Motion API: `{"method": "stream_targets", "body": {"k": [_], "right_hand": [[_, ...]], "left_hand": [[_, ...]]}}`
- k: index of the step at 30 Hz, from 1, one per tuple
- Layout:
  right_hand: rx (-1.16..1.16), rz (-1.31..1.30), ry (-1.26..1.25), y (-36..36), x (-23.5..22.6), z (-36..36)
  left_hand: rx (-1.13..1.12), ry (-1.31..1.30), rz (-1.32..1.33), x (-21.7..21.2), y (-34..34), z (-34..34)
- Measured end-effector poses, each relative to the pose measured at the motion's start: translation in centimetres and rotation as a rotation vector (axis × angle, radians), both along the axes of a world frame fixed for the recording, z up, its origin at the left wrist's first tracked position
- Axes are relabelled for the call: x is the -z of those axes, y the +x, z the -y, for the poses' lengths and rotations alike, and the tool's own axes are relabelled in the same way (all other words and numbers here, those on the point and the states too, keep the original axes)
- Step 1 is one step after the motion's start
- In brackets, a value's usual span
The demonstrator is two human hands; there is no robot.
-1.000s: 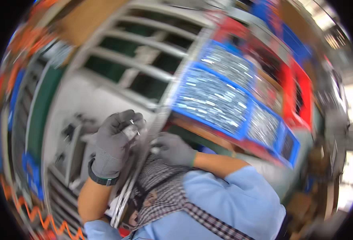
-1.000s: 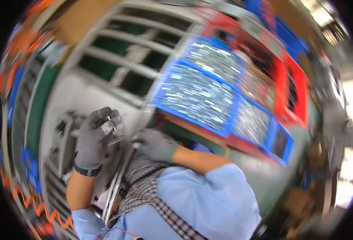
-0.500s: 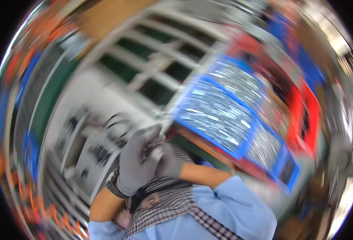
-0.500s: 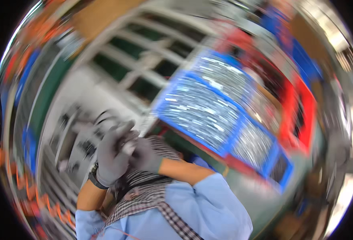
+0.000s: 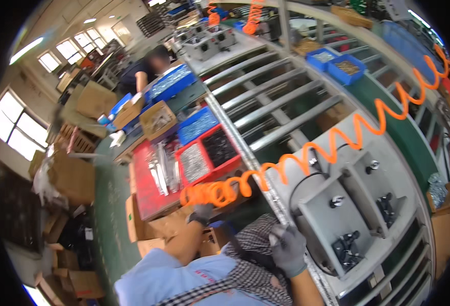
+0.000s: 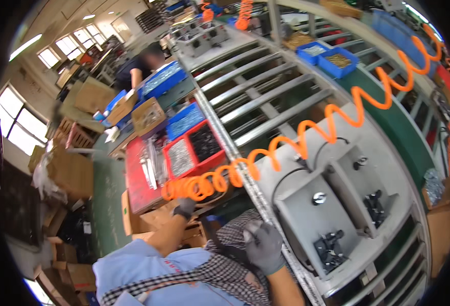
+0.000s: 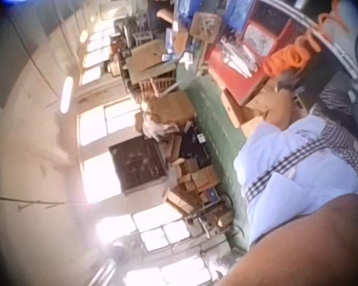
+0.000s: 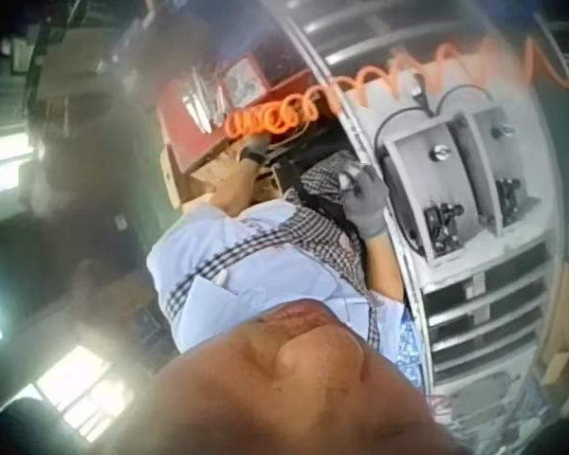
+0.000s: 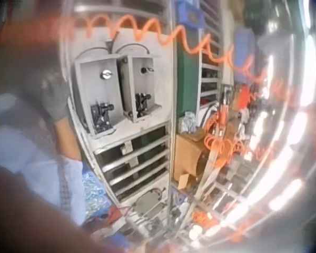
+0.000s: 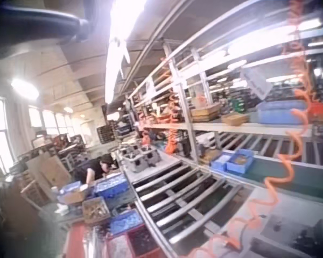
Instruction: The person assembles and installs components into an electronics housing on a production line, securing them with screws using a pneumatic screwdriver and drill, and connecting wires by hand.
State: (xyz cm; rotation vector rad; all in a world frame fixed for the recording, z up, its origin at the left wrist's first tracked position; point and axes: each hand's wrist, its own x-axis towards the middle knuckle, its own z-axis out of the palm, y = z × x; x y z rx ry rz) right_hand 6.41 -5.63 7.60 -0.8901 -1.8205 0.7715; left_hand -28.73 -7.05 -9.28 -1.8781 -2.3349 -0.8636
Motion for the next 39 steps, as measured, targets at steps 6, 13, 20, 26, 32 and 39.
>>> {"method": "stream_targets", "body": {"k": [6,13,20,26,32,39], "right_hand": [[-0.322,0.164,-0.287,-4.9,0.6,-3.4],[-0.252,-0.375,-0.368,-5.2,-0.2,-4.7],[0.041,-1.581,-0.19,8.3,-3.0,1.2],[0.834,-1.857,0.277,22.2,-1.7,2.1],[0.746,-1.795,0.279,28.1,2.7,-0.3],[0.785,-1.979,0.422,29.8,6.0,-5.1]], "left_hand": [[-0.035,0.021,0.292,-10.9,1.6,-2.1],[0.783,-0.142,0.029,-29.6,20.5,-8.4],[1.141,-0.183,0.655,-26.8,32.9,-17.9],[1.569,-0.177,-0.286,-22.3,46.0,-25.8],[1.796,-0.33,-0.645,-20.2,49.2,-26.3],[1.809,-0.184,-0.678,-19.5,48.8,-26.4]]}}
